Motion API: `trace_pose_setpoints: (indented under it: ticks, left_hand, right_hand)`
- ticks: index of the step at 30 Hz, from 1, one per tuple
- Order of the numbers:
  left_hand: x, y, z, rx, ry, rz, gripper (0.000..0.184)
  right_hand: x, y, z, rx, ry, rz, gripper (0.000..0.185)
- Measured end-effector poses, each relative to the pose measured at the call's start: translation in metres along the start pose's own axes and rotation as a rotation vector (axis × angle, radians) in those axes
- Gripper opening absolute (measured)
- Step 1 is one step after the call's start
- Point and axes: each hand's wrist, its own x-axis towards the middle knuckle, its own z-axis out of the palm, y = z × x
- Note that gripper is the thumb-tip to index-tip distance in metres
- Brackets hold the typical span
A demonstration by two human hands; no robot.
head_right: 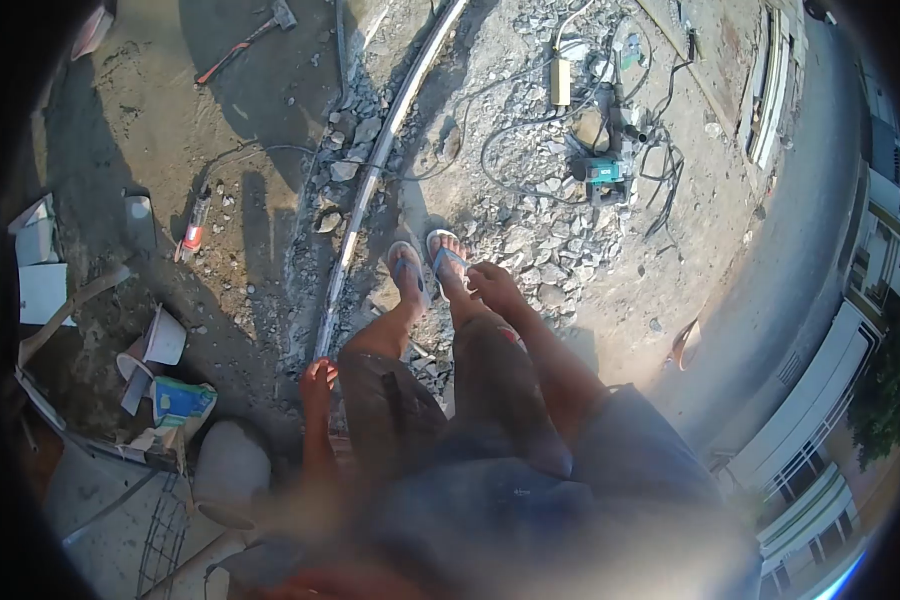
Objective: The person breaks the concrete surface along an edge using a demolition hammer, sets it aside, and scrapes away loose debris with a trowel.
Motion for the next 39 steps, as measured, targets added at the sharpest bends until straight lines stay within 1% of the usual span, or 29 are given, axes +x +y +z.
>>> trace_pose_setpoints:
  ticks: [1, 2, 3, 4, 5, 7, 10, 12, 14, 16, 17, 18, 20, 21, 22, 24, 25, 26, 27, 28, 30, 31, 32, 34, 35, 36, 37, 38, 39]
  left_hand:
    - [0.018, 0.011, -0.008, -0.025, 0.072, 0.037, 0.031]
    - [0.041, 0.030, -0.017, 0.054, 0.100, 0.069, 0.030]
    - [0.066, 0.050, -0.027, 0.138, 0.132, 0.088, 0.029]
    - [0.091, 0.057, -0.038, 0.112, 0.078, 0.205, 0.030]
    - [0.111, 0.080, -0.041, 0.112, 0.023, 0.178, 0.031]
    - [0.173, 0.081, -0.062, 0.223, -0.116, 0.235, 0.034]
    - [0.230, 0.096, -0.052, 0.178, -0.181, 0.174, 0.035]
    - [0.264, 0.090, -0.045, 0.197, -0.280, 0.155, 0.036]
    - [0.270, 0.102, -0.034, 0.216, -0.315, -0.045, 0.037]
    - [0.313, 0.020, -0.026, -0.140, -0.409, -0.123, 0.036]
    - [0.313, 0.007, -0.022, -0.091, -0.417, -0.032, 0.034]
    - [0.310, -0.002, -0.022, -0.113, -0.422, -0.071, 0.034]
    - [0.324, -0.008, -0.024, 0.294, -0.576, -0.014, 0.032]
    - [0.323, -0.013, -0.016, 0.368, -0.448, 0.021, 0.034]
    - [0.332, -0.016, -0.003, 0.352, -0.448, 0.011, 0.034]
    - [0.345, -0.037, 0.021, 0.279, -0.353, 0.023, 0.040]
    - [0.365, -0.071, 0.044, 0.155, -0.360, 0.014, 0.047]
    - [0.370, -0.063, 0.054, 0.147, -0.370, -0.009, 0.047]
    - [0.371, -0.040, 0.063, 0.281, -0.384, 0.056, 0.048]
    - [0.377, -0.026, 0.072, 0.410, -0.389, 0.130, 0.049]
    - [0.385, -0.029, 0.093, 0.306, -0.319, 0.125, 0.050]
    - [0.388, -0.029, 0.102, 0.418, -0.328, 0.113, 0.051]
    - [0.391, -0.025, 0.107, 0.529, -0.338, 0.105, 0.051]
    - [0.394, -0.020, 0.111, 0.495, -0.375, 0.023, 0.053]
    - [0.395, -0.025, 0.112, 0.513, -0.275, 0.117, 0.054]
    - [0.394, -0.024, 0.112, 0.532, -0.175, 0.209, 0.055]
    - [0.397, -0.031, 0.117, 0.493, -0.124, 0.268, 0.055]
    - [0.404, -0.035, 0.122, 0.488, -0.125, 0.268, 0.055]
    - [0.411, -0.041, 0.125, 0.379, -0.268, 0.143, 0.054]
  right_hand:
    - [0.019, 0.008, 0.017, -0.044, -0.037, -0.027, 0.032]
    - [0.033, 0.021, 0.037, -0.087, -0.082, -0.037, 0.034]
    - [0.045, 0.030, 0.060, 0.025, -0.131, -0.023, 0.036]
    - [0.058, 0.035, 0.079, 0.134, -0.180, -0.010, 0.040]
    - [0.068, 0.028, 0.095, 0.120, -0.188, 0.006, 0.040]
    - [0.079, 0.003, 0.122, 0.075, -0.200, 0.151, 0.046]
    - [0.120, 0.021, 0.157, 0.165, -0.143, 0.185, 0.052]
    - [0.138, 0.013, 0.174, 0.134, -0.081, 0.190, 0.055]
    - [0.139, 0.010, 0.188, 0.106, -0.013, 0.254, 0.060]
    - [0.163, 0.040, 0.206, -0.005, -0.002, 0.318, 0.076]
    - [0.176, 0.038, 0.220, -0.055, 0.005, 0.330, 0.078]
    - [0.176, 0.039, 0.236, -0.101, 0.012, 0.364, 0.080]
    - [0.198, 0.036, 0.264, -0.078, 0.097, 0.376, 0.081]
    - [0.222, 0.047, 0.276, 0.022, 0.123, 0.373, 0.066]
    - [0.246, 0.060, 0.287, 0.123, 0.149, 0.370, 0.051]
    - [0.275, 0.053, 0.295, 0.208, 0.168, 0.275, 0.042]
    - [0.298, 0.055, 0.295, 0.234, 0.173, 0.244, 0.040]
    - [0.322, 0.071, 0.292, 0.256, 0.328, 0.353, 0.043]
    - [0.336, 0.084, 0.287, 0.273, 0.490, 0.456, 0.046]
    - [0.346, 0.090, 0.284, 0.257, 0.498, 0.465, 0.046]
    - [0.367, 0.085, 0.286, 0.411, 0.511, 0.413, 0.055]
    - [0.368, 0.085, 0.291, 0.498, 0.474, 0.324, 0.063]
    - [0.374, 0.081, 0.292, 0.494, 0.478, 0.324, 0.063]
    - [0.383, 0.074, 0.292, 0.695, 0.432, 0.426, 0.068]
    - [0.391, 0.075, 0.293, 0.785, 0.452, 0.448, 0.067]
    - [0.394, 0.079, 0.297, 0.777, 0.452, 0.453, 0.067]
    - [0.397, 0.083, 0.301, 0.862, 0.486, 0.390, 0.065]
    - [0.399, 0.081, 0.302, 0.947, 0.521, 0.323, 0.063]
    - [0.400, 0.081, 0.301, 0.900, 0.490, 0.311, 0.062]
